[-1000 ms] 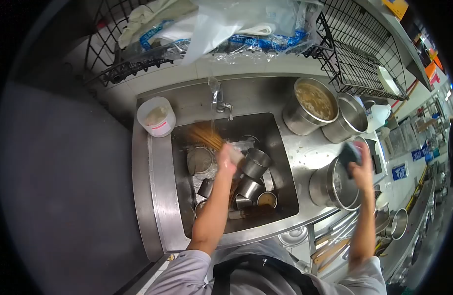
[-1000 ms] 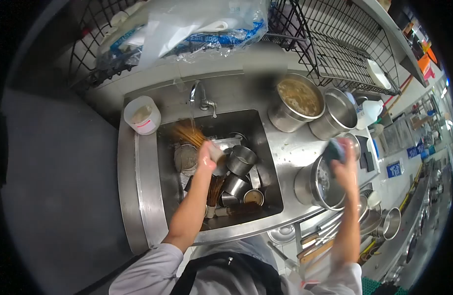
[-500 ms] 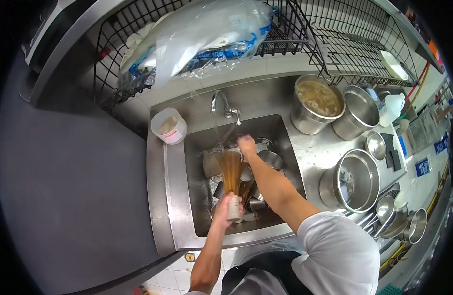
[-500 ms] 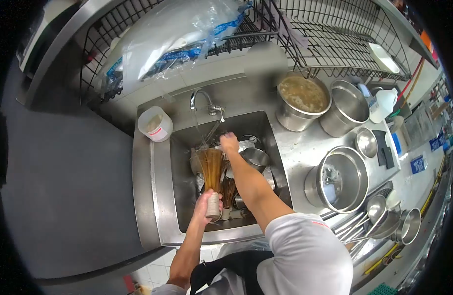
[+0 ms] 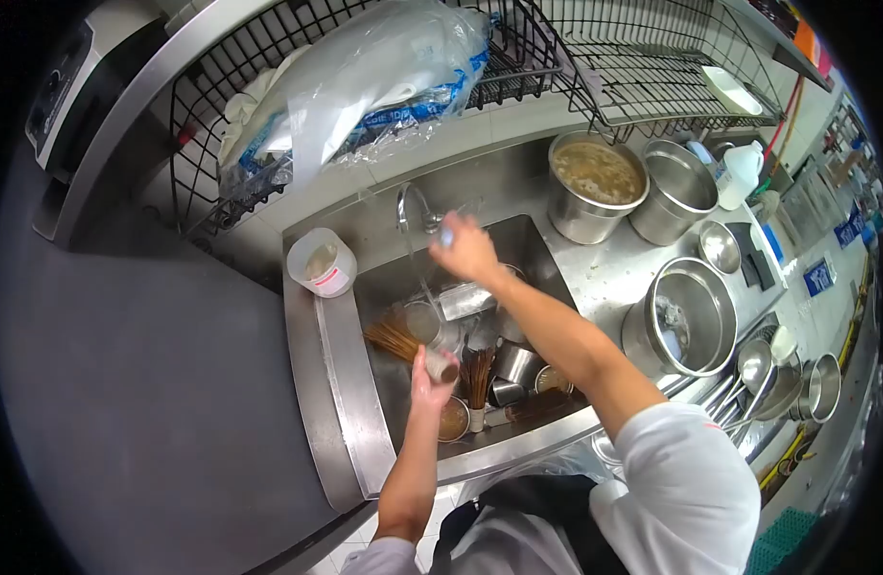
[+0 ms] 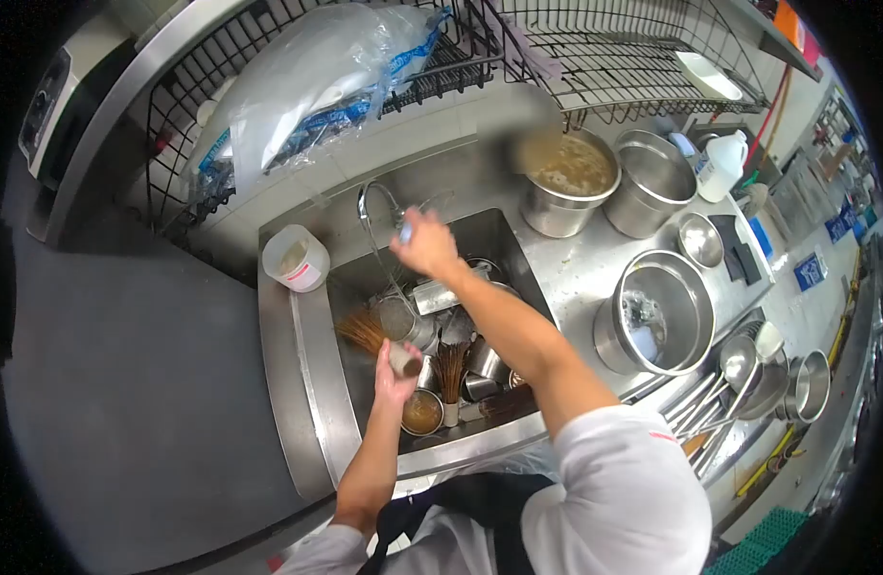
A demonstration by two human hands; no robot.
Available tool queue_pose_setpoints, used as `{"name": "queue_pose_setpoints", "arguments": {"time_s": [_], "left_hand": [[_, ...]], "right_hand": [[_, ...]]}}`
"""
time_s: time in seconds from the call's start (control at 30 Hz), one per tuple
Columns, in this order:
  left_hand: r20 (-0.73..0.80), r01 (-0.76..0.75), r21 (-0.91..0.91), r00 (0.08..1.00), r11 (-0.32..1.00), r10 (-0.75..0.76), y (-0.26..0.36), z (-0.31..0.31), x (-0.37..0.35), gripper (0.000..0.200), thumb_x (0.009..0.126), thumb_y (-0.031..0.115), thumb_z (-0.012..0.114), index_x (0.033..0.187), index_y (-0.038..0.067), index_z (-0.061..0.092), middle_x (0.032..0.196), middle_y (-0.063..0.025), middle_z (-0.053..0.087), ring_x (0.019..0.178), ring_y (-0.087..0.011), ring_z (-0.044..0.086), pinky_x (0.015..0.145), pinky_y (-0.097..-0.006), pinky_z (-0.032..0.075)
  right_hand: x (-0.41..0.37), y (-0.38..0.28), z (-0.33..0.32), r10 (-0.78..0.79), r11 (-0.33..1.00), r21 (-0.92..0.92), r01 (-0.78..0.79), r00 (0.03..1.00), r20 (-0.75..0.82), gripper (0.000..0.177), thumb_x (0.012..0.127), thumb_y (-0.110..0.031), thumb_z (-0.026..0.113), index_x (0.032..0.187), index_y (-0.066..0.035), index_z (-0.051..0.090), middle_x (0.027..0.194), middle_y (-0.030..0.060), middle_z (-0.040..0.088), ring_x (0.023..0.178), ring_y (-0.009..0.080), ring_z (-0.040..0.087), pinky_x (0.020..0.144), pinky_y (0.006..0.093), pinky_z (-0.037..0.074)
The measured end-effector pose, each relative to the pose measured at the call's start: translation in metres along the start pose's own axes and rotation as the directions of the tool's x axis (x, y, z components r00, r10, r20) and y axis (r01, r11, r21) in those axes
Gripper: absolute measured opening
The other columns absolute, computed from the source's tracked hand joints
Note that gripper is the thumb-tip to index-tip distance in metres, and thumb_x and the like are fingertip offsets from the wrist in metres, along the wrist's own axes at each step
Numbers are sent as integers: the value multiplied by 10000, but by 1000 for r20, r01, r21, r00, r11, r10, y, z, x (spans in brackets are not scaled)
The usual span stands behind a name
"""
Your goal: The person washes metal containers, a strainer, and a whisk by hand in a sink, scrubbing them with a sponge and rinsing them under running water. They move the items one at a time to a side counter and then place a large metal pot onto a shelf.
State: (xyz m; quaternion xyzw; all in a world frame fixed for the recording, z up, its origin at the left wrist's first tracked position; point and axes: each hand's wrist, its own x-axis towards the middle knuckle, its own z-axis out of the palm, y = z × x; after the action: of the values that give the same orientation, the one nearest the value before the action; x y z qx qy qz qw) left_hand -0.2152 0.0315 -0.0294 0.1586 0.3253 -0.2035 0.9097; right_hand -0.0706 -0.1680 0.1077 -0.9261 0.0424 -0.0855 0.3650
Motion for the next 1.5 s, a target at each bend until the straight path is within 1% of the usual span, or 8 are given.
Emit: {"name": "queue_pose_setpoints", "arguments": {"time_s": [0.17, 0.5, 0.83, 1.0, 1.17, 1.4, 1.43, 1.5], "left_hand": [[505, -91, -46, 857, 995, 102, -28, 21, 58, 587, 919, 660, 374, 1266, 211, 522, 1337, -114, 515, 1237, -350, 490, 1055, -536, 393], [241, -184, 112, 958, 976, 153, -6, 77, 101, 644, 900, 667, 511, 1122, 70, 600, 1169, -102, 630, 1091, -285, 599, 958, -457, 478], [352, 102, -643, 919, 759, 175, -8, 126, 147, 473, 888, 515, 627, 982, 53, 579, 883, -58, 643, 833, -194, 638, 762, -332, 533], [241, 42, -731, 950, 681, 200, -3, 121, 123, 531, 851, 605, 628, 968, 86, 625, 898, -22, 674, 864, -195, 654, 798, -375, 540], [71, -86, -770, 973, 633, 219, 31, 101, 199, 722, 799, 670, 654, 1167, 51, 596, 1106, -63, 679, 1007, -245, 649, 928, -416, 512], [540, 212, -448, 838, 869, 74, 45, 125, 147, 732, 789, 499, 711, 1322, 39, 507, 1302, -120, 579, 1214, -334, 542, 1041, -502, 435], [809, 429, -350, 586, 833, 39, 49, 114, 167, 717, 789, 479, 704, 1326, 45, 509, 1322, -117, 566, 1242, -331, 518, 1056, -506, 420], [568, 119, -393, 811, 912, 139, 40, 115, 161, 655, 826, 462, 665, 1334, 76, 515, 1361, -98, 540, 1279, -298, 484, 1084, -503, 387]], "right_hand": [[-127, -1, 68, -372, 879, -234, 416, 904, 211, 690, 848, -540, 559, 1316, -34, 514, 1159, 317, 593, 1047, 472, 616, 898, 517, 519], [-89, 5, 42, 504, 714, 360, -600, 798, 331, 680, 838, -586, 573, 958, 73, 690, 961, 284, 688, 868, 420, 688, 796, 457, 547], [-214, 63, -200, 173, 887, -188, -422, 681, -712, 460, 857, -455, 676, 1082, -67, 570, 714, 190, 667, 693, 365, 686, 674, 466, 527], [-246, 149, -237, 528, 476, -519, -709, 703, -476, 581, 829, -428, 703, 1262, -68, 559, 1362, 208, 496, 1276, 439, 450, 930, 529, 467], [-112, 47, -112, -21, 992, -124, 0, 985, -171, 471, 813, -304, 731, 1192, -42, 633, 1175, 182, 642, 1036, 362, 630, 908, 430, 505], [41, -80, 45, 9, 943, -299, 147, 886, 464, 562, 772, -484, 713, 1106, -33, 689, 1156, 203, 665, 1091, 352, 637, 908, 446, 515], [47, -100, 41, 41, 889, -404, 214, 842, 538, 519, 765, -466, 713, 1064, -42, 707, 1121, 182, 682, 1065, 335, 652, 886, 439, 525], [53, -99, 51, 50, 728, -532, 433, 741, 670, 423, 767, -400, 709, 1031, -71, 725, 1075, 138, 706, 1016, 299, 679, 830, 414, 543]]}}
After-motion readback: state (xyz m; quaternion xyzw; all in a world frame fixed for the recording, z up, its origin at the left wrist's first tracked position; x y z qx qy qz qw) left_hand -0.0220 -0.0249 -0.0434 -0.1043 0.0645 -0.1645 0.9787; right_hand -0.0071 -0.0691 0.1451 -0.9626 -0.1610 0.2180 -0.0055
